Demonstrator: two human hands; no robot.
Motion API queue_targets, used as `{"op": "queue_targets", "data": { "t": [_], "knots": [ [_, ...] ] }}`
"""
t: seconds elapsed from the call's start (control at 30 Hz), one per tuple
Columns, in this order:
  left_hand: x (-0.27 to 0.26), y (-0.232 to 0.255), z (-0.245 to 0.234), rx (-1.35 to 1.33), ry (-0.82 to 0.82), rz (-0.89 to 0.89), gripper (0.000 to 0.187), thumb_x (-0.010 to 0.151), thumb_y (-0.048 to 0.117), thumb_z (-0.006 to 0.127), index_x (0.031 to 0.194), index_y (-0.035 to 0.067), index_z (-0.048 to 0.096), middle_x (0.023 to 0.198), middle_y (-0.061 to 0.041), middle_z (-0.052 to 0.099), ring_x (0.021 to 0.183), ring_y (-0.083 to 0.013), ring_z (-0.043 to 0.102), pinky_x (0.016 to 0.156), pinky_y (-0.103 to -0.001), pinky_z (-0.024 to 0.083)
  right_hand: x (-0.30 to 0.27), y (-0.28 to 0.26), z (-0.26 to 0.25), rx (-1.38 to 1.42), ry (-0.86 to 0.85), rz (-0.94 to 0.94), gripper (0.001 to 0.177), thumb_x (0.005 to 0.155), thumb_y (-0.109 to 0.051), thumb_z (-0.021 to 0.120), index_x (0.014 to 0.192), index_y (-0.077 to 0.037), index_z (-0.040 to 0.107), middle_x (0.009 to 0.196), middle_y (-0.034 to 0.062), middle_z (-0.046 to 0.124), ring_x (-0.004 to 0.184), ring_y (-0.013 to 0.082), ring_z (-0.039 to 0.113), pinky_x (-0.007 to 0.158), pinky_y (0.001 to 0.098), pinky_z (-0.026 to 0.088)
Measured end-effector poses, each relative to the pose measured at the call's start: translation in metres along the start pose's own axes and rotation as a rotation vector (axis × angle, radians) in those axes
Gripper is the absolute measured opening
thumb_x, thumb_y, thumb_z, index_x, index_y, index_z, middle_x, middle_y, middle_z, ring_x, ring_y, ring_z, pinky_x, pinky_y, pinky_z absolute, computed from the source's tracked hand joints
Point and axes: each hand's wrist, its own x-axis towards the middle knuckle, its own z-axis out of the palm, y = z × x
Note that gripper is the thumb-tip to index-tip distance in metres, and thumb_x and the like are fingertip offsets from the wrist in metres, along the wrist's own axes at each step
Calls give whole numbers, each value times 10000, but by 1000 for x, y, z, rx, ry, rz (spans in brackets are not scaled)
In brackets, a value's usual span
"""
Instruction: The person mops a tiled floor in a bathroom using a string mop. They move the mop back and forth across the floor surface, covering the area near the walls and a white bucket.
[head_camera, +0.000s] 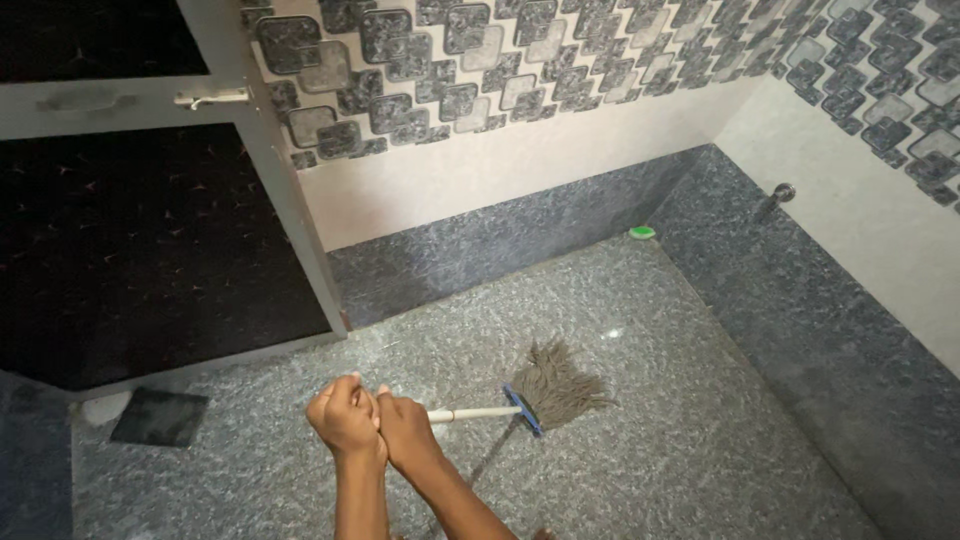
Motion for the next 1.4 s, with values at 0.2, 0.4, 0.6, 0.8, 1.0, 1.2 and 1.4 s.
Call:
{"op": "queue_targets", "data": {
  "t": [0.2,0.4,0.6,0.8,1.0,1.2,1.4],
  "knots": [
    [-8,-22,29,13,-84,43,372,893,37,561,563,75,392,494,8,348,347,-99,285,339,-296,202,7,-4,-40,4,-36,66,575,1038,-385,372,794,46,665,818,295,689,822,457,688,770,513,503],
    [-34,-63,61,46,-62,-2,354,895,55,561,566,69,429,473,-2,346,345,-103,282,345,-303,218,3,21,-97,16,-38,57,586,1043,-412,364,825,31,680,845,287,691,842,468,681,771,536,500],
    [-50,-125,101,45,-64,1,344,903,60,559,584,85,435,475,-8,351,348,-102,284,353,-299,226,21,68,-156,-56,-56,112,575,1049,-405,371,838,23,692,860,302,699,895,468,689,789,544,492],
    [-72,-210,150,24,-101,-18,361,902,53,564,573,79,418,466,-8,337,341,-101,281,336,-295,223,41,145,-232,-359,-29,-246,438,1079,-311,356,920,-5,625,898,249,687,846,459,658,730,539,484],
    [-112,-280,209,157,-125,-165,351,899,48,557,571,61,430,485,-19,417,350,-111,339,340,-308,229,32,186,-326,134,68,-43,401,1033,-275,450,797,-4,629,752,200,669,718,359,651,662,447,494],
    [-138,-302,244,196,-206,-252,348,883,50,529,551,49,427,441,-41,383,336,-124,321,347,-329,232,32,205,-371,169,142,27,454,1046,-304,437,758,-7,624,705,141,653,661,228,613,637,386,475],
    [-131,-280,253,221,-226,-294,299,853,38,541,556,10,515,419,-52,370,319,-141,301,346,-337,220,36,186,-365,213,167,168,521,1068,-334,425,687,-22,594,655,111,620,632,214,587,632,372,463]
  ]
}}
